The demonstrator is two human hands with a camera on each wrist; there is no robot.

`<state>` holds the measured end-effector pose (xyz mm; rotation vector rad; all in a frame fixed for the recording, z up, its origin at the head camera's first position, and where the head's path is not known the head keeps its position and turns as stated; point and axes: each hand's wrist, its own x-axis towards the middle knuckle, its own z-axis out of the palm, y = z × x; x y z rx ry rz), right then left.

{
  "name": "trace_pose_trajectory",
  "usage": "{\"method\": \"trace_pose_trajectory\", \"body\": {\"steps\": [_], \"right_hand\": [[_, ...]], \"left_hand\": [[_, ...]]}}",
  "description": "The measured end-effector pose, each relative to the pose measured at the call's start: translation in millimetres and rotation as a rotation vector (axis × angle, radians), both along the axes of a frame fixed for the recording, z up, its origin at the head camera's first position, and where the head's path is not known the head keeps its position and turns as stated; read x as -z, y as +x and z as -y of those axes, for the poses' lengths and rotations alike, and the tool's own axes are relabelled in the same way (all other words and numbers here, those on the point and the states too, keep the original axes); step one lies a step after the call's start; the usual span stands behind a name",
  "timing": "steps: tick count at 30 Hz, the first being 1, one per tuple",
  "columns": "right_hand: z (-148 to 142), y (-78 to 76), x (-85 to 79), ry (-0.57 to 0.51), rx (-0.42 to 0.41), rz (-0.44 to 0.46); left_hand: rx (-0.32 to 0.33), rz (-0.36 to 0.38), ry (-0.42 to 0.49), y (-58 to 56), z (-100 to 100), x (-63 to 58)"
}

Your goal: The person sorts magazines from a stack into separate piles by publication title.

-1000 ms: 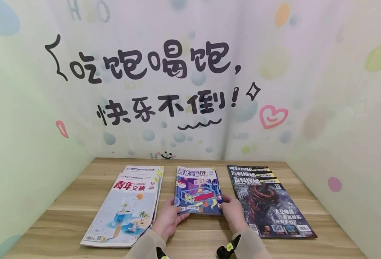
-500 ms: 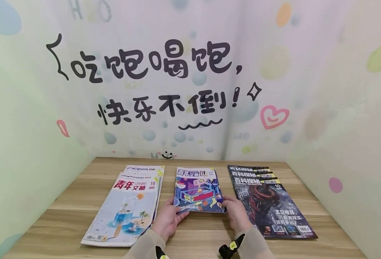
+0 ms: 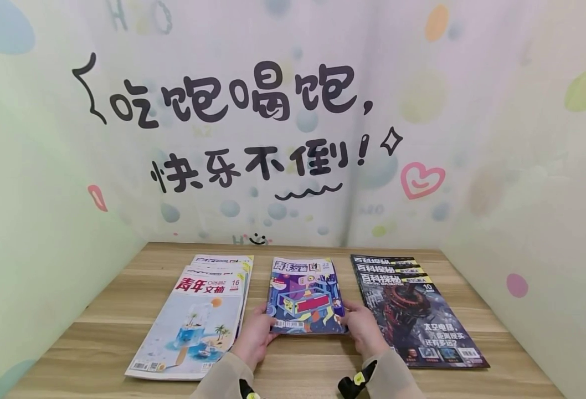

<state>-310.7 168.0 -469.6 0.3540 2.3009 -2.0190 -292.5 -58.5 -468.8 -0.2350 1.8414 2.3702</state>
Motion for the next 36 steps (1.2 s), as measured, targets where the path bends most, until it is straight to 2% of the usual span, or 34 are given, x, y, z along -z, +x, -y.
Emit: {"method": "trace_pose_trajectory", "body": {"steps": [10,19,28,36], "right_hand": [[-1.5,2.6,-3.7,0.035,-0.029,-0.017],[-4.5,1.1,-4.5,0.040,-0.065,0.035],[-6.0,-0.2,-4.9,0.033,-0.083,0.052],[-6.6,0.9,-4.6,0.035,-0.121,0.029]], "left_hand": [[0.003,-0.083,-0.196,-0.4,2.4,0.2],[-0.013,-0.100,-0.316,0.0,3.4,1.4],[-0.030,-0.078,-0.342,-0.7,2.8,-0.2],[-0.040,-0.073,-0.348,0.3,2.3,-1.6]]}}
